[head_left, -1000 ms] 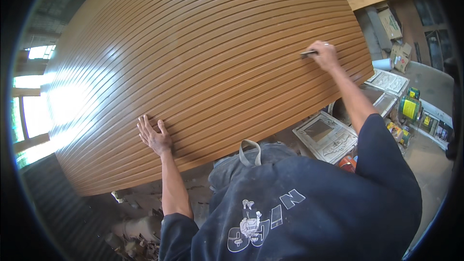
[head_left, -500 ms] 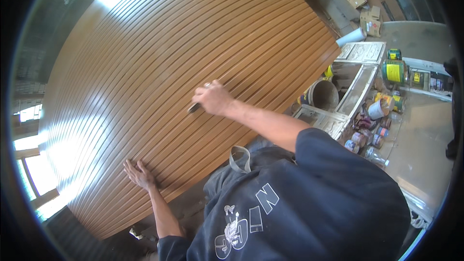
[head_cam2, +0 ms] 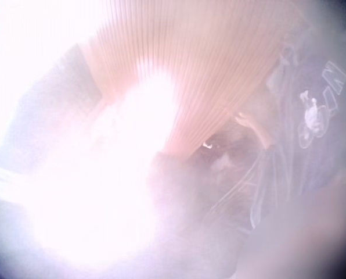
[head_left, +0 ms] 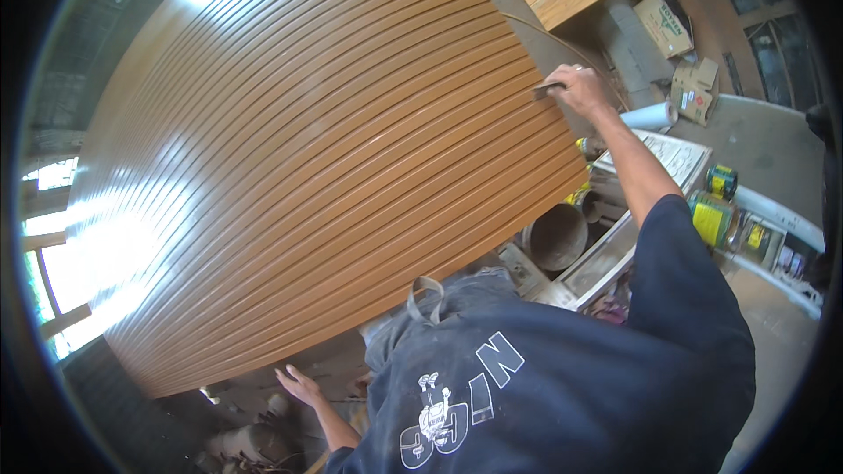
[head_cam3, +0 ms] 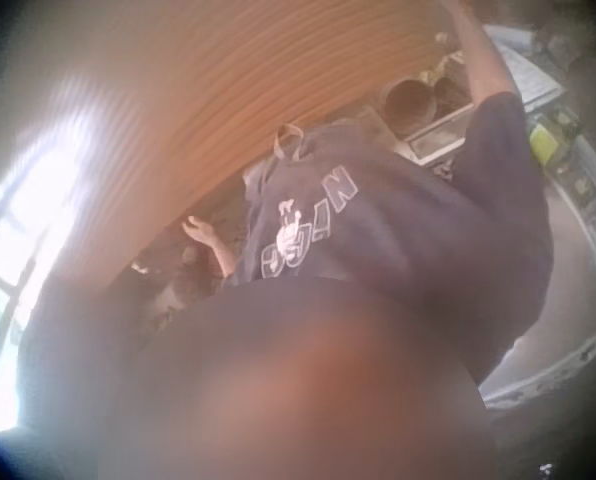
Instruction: The person sands a large, curved wooden panel with a sanding block. They move the block along the grooves of the wood, using one hand to hold the panel steady while the other sands. The person briefly pauses to inspect the sanding block before continuing.
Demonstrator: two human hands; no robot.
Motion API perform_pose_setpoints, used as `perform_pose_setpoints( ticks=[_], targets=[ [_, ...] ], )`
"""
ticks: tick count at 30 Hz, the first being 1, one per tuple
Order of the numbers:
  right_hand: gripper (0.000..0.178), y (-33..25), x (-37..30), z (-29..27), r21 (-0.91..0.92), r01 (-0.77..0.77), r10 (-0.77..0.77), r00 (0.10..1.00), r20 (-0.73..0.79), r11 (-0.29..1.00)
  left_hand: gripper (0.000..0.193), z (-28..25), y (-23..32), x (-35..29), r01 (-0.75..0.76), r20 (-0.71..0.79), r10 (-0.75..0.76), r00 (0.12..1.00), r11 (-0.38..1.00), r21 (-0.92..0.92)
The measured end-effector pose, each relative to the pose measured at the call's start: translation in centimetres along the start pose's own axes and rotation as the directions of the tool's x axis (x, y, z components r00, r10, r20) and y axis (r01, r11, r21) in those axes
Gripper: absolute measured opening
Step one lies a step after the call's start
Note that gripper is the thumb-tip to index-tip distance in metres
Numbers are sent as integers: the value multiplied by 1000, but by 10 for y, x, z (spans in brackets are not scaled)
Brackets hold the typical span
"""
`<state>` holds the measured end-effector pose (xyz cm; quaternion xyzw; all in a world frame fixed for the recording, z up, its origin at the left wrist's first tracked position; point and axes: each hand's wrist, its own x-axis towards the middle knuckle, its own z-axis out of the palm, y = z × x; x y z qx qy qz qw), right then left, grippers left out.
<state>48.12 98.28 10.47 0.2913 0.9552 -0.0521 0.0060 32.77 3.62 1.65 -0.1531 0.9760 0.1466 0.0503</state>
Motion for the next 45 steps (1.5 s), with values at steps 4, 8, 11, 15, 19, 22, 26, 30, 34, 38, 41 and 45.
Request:
perform_pose_setpoints(
  ticks=[4,8,11,15,19,22,26,30,34,38,41,45],
  targets=[
    [8,-35,-1,11,279,259,-263,964,-23,925,58,26,22,-173,54,356,-88,930,993,105],
    [15,-150,-15,30,174,406,-404,913,-45,897,57,70,78,-244,-27,678,-18,735,998,56],
    [17,-152,-11,26,151,481,-485,875,-13,864,57,85,116,-238,24,721,0,693,999,-23],
    [5,-29,14,1,116,409,-417,907,59,905,56,92,148,-216,59,713,28,700,994,-96],
    [14,-11,19,-1,224,560,-586,807,72,798,56,93,162,-197,21,717,42,696,997,-79],
    [17,-97,15,18,284,612,-653,755,70,738,55,101,169,-186,-66,745,65,664,997,-28],
    [15,-161,11,34,419,641,-688,724,-51,643,55,112,176,-169,-230,791,99,603,972,53],
    [21,-74,2,5,338,611,-688,699,194,716,54,114,192,-138,-435,836,137,531,891,130],
    [28,-11,-5,-25,258,467,-525,815,245,846,54,113,202,-108,-652,872,213,440,744,147],
    [23,-82,-7,2,373,513,-568,821,49,773,53,123,173,-103,-667,896,173,409,726,164],
    [23,-130,-17,29,365,631,-664,746,-44,685,50,129,129,-109,-483,886,-20,464,833,271],
    [17,-69,-10,12,393,523,-550,834,-50,757,48,118,95,-137,470,744,-277,608,881,-57]
  ],
)
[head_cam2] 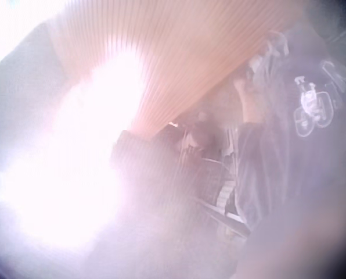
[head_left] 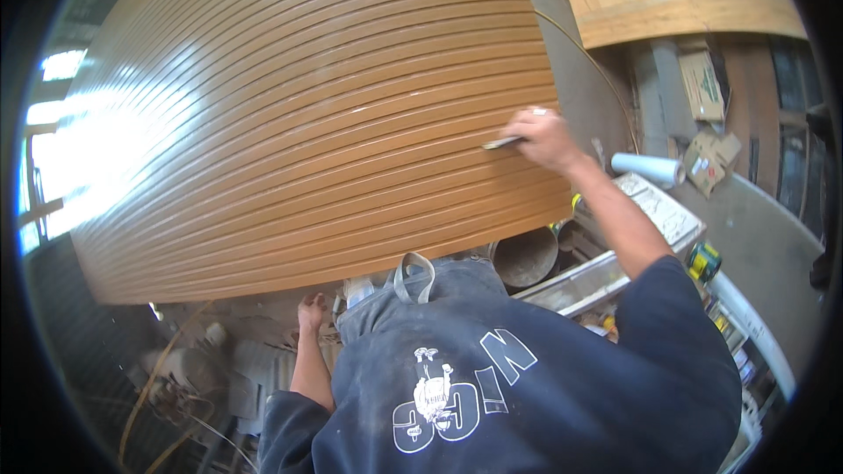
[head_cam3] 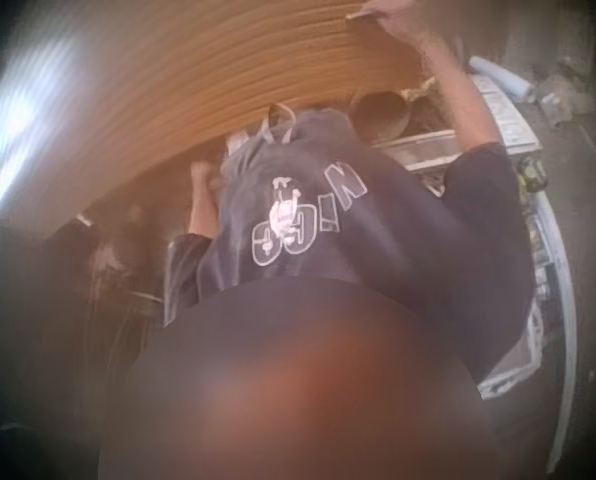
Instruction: The person sands a large, curved wooden panel with a sanding block. They move the block along the grooves of the wood, using one hand to hold the panel steady while the other sands. The person briefly pauses to inspect the sanding block before continuing.
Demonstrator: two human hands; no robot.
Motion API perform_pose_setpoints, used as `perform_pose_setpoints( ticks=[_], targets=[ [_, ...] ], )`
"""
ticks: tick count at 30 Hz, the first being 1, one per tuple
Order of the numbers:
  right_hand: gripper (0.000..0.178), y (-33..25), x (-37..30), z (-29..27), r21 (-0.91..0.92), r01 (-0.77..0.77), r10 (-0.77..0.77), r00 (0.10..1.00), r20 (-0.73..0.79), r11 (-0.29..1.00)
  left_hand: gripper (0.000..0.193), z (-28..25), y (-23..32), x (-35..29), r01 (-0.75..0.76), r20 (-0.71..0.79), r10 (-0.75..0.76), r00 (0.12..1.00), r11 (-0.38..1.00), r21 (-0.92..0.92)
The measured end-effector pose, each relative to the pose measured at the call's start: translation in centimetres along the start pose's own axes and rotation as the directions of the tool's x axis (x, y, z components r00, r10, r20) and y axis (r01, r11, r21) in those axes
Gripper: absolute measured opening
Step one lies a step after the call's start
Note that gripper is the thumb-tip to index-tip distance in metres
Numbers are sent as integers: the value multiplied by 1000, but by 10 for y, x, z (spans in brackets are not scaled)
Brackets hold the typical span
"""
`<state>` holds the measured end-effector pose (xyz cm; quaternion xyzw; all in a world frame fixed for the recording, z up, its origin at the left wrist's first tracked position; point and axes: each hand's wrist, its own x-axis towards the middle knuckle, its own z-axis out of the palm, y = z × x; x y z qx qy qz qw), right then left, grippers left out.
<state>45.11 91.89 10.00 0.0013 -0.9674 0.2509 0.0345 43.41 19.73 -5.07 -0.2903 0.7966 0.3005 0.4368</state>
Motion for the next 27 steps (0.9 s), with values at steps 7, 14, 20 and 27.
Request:
perform_pose_setpoints(
  ticks=[7,14,20,27],
  targets=[
    [17,34,-9,-10,29,31,-34,992,119,999,48,37,8,-68,-291,-218,263,940,951,-107],
    [14,-190,140,180,108,345,-340,938,-63,932,50,51,29,-114,-229,-217,222,951,973,-8],
    [18,-132,98,114,96,319,-324,945,39,943,49,56,2,-125,-181,-227,166,960,982,-47],
    [29,-17,12,28,14,167,-167,985,53,986,55,61,-60,-140,-81,-181,62,982,992,-101]
  ],
)
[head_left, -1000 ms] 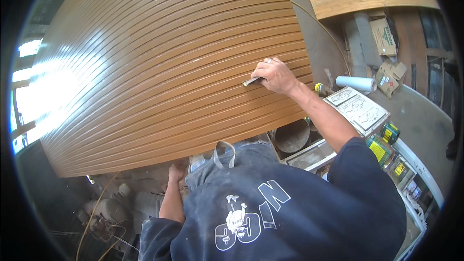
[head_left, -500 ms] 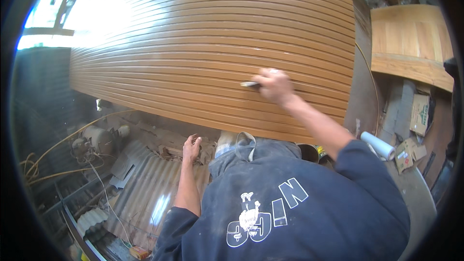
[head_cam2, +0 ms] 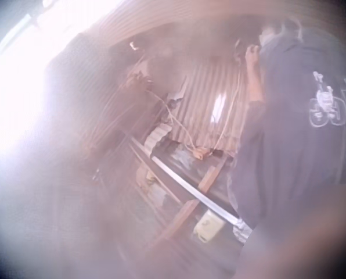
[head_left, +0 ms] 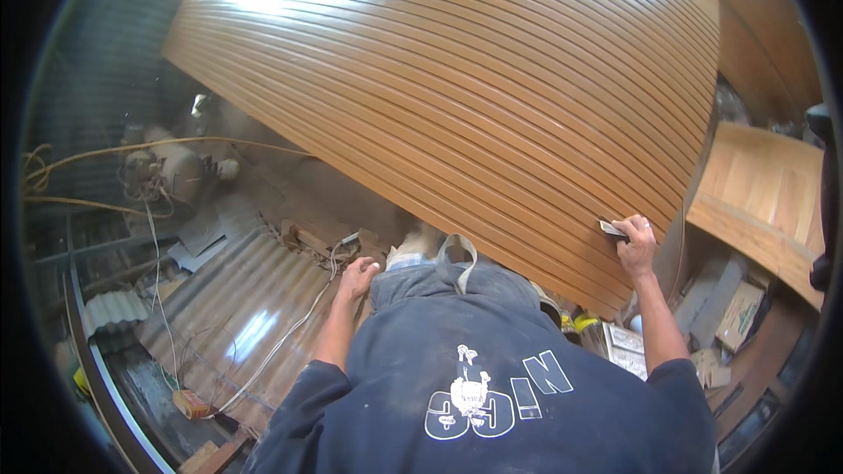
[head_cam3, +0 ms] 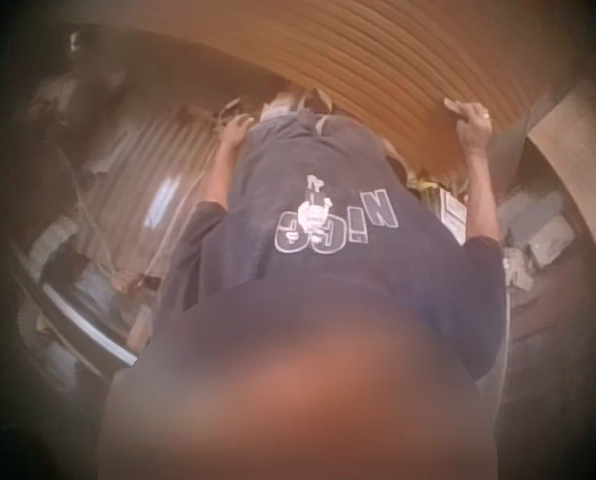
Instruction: The person sands a large, curved wooden panel with a sanding block. They move the block along the grooves of the wood, using one hand to hold the panel steady while the other sands. The person briefly pauses to inspect the sanding block before continuing.
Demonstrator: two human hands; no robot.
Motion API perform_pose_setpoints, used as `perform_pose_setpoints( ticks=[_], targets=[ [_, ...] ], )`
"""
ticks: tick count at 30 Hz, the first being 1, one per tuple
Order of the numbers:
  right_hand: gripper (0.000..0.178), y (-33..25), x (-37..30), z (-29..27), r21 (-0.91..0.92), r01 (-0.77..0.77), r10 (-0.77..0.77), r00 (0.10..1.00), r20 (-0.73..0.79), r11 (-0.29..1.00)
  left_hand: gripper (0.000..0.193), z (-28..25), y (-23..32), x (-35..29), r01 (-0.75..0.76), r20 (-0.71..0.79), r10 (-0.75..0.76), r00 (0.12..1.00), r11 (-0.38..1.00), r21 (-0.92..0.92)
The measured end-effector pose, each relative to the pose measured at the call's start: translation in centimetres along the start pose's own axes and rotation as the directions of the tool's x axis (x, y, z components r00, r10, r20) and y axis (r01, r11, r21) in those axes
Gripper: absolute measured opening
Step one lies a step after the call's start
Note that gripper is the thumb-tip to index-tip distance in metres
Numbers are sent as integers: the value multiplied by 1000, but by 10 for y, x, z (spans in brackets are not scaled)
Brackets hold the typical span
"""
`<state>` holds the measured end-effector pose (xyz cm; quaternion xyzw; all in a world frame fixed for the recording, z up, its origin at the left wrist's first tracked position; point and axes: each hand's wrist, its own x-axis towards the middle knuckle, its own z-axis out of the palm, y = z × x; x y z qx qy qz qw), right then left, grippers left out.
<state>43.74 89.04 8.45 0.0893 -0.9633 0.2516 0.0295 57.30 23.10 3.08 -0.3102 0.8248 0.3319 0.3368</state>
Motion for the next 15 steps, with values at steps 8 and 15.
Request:
perform_pose_setpoints(
  ticks=[8,15],
  targets=[
    [27,-185,175,157,118,78,-69,994,-79,990,55,-78,-57,45,-11,-76,0,997,990,-140],
    [10,-410,388,317,97,92,-93,996,6,991,48,-123,-122,89,-13,-203,-139,969,795,-606]
  ],
)
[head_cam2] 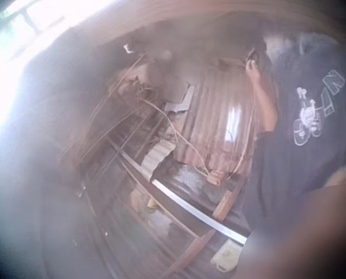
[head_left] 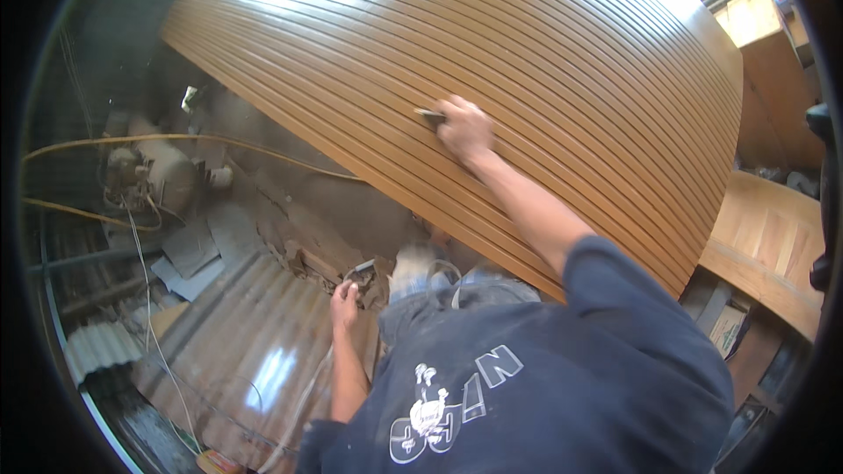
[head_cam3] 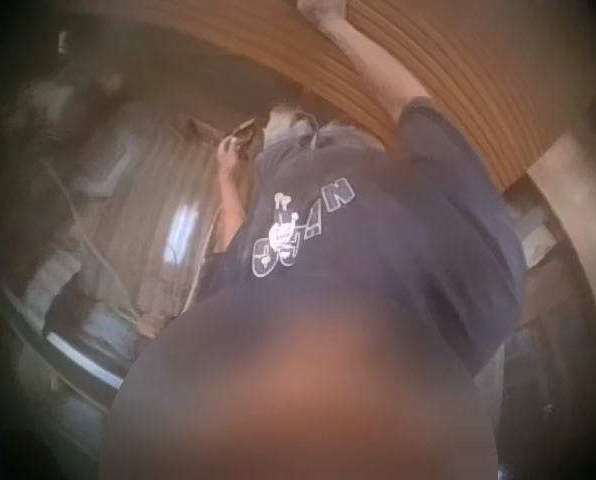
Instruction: The person sands a large, curved wooden panel with a sanding block. They move the block along the grooves of the wood, using one hand to hold the panel steady while the other sands. The person briefly pauses to inspect the sanding block before continuing.
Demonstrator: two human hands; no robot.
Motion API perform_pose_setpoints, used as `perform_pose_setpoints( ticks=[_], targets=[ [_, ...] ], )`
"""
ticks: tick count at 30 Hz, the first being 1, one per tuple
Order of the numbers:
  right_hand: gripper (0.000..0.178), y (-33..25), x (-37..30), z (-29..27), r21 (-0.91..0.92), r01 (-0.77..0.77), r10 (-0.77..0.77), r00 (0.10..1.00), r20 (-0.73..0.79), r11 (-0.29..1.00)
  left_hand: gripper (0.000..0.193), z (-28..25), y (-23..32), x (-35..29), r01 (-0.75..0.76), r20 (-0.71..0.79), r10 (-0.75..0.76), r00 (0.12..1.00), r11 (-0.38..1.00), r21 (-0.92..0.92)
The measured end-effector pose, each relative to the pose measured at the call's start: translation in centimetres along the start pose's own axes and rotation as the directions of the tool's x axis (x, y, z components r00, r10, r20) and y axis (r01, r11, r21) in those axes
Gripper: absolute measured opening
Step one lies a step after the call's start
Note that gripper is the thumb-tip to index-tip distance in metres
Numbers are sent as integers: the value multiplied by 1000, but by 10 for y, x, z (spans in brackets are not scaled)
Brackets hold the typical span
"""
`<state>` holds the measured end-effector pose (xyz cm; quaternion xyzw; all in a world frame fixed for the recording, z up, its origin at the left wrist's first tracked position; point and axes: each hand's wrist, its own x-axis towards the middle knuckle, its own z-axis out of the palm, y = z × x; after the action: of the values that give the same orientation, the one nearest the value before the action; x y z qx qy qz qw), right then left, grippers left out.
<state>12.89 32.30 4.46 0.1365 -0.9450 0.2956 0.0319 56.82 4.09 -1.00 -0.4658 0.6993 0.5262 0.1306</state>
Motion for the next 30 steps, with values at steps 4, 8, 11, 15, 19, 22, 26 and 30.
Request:
perform_pose_setpoints(
  ticks=[4,8,11,15,19,22,26,30],
  targets=[
    [14,-77,90,70,-13,7,-7,999,53,1000,47,-21,-21,-4,2,-3,-2,1000,999,52],
    [14,-51,64,63,64,47,-45,998,-38,997,45,-24,-36,-21,143,-10,-143,990,989,-25],
    [18,18,-20,2,27,124,-119,983,-141,992,48,-12,-36,-23,169,63,-176,982,980,106],
    [18,138,-174,-123,-97,80,-92,988,-126,992,53,25,-11,-17,115,170,-224,960,864,490],
    [29,240,-320,-237,-185,-155,153,988,-26,970,52,84,39,-24,-108,287,-30,957,885,453],
    [26,298,-398,-306,-169,-260,255,965,-52,951,51,127,81,-22,-193,347,49,937,897,397],
    [17,353,-456,-376,-87,-583,581,812,-48,808,53,144,100,-29,-208,350,59,935,889,407],
    [17,368,-465,-384,27,-494,493,869,35,869,52,124,74,-42,-228,351,44,935,833,504]
  ],
)
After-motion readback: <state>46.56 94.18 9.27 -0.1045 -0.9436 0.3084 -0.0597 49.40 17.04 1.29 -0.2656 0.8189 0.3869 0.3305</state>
